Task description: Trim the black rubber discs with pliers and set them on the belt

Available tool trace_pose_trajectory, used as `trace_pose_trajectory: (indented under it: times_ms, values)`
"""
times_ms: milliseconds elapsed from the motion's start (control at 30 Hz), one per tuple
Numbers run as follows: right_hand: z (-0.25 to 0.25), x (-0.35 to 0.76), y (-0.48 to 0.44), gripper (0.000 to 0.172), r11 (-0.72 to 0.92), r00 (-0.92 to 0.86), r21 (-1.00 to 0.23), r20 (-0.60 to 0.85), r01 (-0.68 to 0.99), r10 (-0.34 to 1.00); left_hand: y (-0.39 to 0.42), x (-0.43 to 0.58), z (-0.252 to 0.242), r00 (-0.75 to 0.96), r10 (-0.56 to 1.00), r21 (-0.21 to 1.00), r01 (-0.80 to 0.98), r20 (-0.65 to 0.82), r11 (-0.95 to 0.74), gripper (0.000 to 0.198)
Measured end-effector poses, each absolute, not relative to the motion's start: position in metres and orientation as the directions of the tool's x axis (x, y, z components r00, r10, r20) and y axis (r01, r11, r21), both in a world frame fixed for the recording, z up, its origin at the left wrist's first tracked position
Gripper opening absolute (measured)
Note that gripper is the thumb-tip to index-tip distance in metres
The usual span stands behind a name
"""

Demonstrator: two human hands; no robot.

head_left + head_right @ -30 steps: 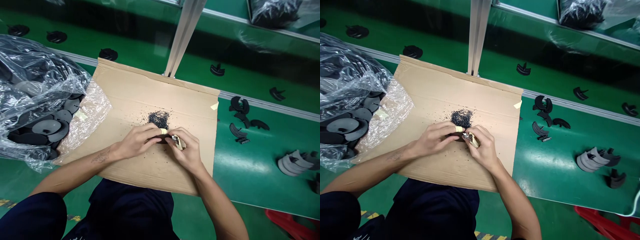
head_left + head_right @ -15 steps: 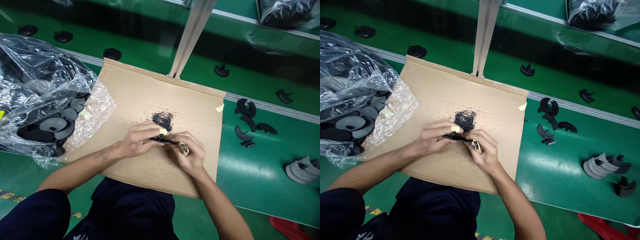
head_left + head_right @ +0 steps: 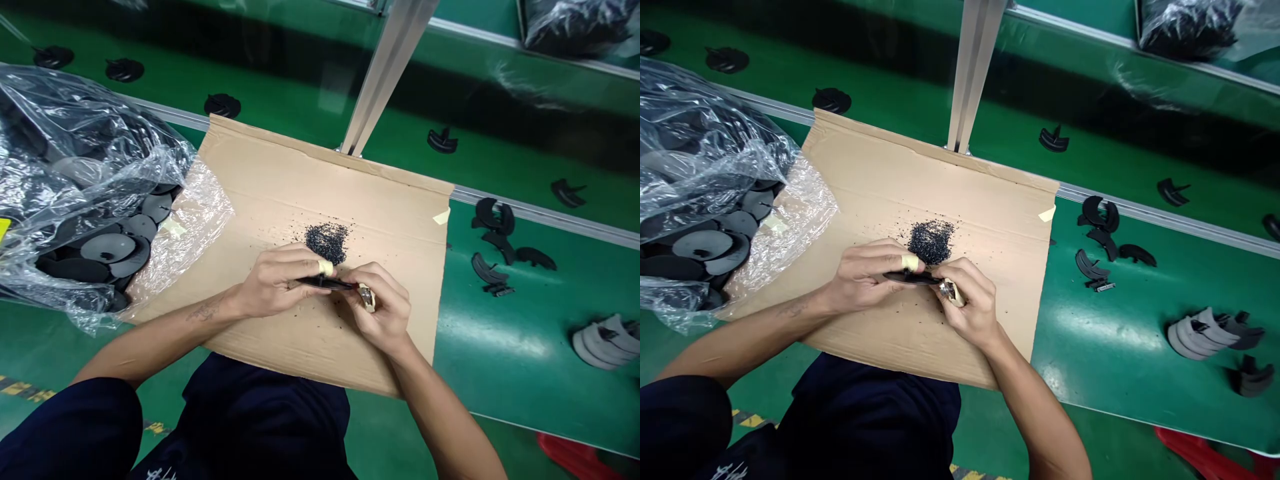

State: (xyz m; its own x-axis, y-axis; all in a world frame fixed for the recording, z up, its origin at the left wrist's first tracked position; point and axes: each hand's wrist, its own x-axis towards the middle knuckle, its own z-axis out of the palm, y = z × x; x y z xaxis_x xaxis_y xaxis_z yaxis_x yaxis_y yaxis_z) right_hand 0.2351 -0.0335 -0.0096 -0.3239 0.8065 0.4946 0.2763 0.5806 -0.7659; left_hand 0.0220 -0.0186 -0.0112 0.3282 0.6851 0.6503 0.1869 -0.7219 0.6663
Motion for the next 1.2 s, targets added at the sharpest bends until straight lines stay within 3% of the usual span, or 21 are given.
trace_pose_trajectory:
  times_ms: [133, 333, 533, 667, 800, 967, 1067, 1200]
  values:
    - [-0.009, 0.234, -0.034, 0.016, 0.566, -0.332, -0.782, 0.477, 0.263, 0.814, -0.017, 0.018, -0.009, 0.368, 0.677, 0.657, 0.199, 0.638, -0.727, 0.009]
    - [-0.005, 0.233, -0.035, 0.004, 0.475, -0.283, -0.835, 0.401, 0.279, 0.871, -0.018, 0.019, -0.014, 0.461, 0.745, 0.781, 0.159, 0.483, -0.604, 0.03]
    - [-0.007, 0.238, -0.029, 0.027, 0.298, -0.112, -0.917, 0.277, 0.265, 0.954, -0.02, 0.019, -0.014, 0.285, 0.868, 0.838, 0.262, 0.406, -0.478, 0.028]
    - [-0.002, 0.25, -0.026, 0.039, 0.186, -0.194, -0.921, 0.125, 0.342, 0.973, -0.018, 0.018, -0.014, 0.281, 0.852, 0.812, 0.277, 0.443, -0.513, 0.021]
    - [0.003, 0.254, -0.029, 0.054, 0.265, -0.329, -0.847, 0.114, 0.461, 0.937, -0.015, 0.018, -0.013, 0.283, 0.8, 0.755, 0.272, 0.529, -0.596, 0.016]
    - [-0.003, 0.251, -0.023, 0.03, 0.499, -0.365, -0.582, 0.341, 0.642, 0.866, -0.01, 0.014, -0.014, 0.288, 0.778, 0.725, 0.285, 0.559, -0.627, 0.015]
    - [-0.008, 0.251, -0.018, 0.032, 0.591, -0.452, -0.458, 0.384, 0.664, 0.805, -0.008, 0.012, -0.016, 0.312, 0.746, 0.694, 0.278, 0.589, -0.664, 0.014]
    - [-0.009, 0.251, -0.02, 0.035, 0.62, -0.482, -0.418, 0.394, 0.664, 0.783, -0.006, 0.012, -0.017, 0.357, 0.717, 0.668, 0.271, 0.599, -0.693, 0.014]
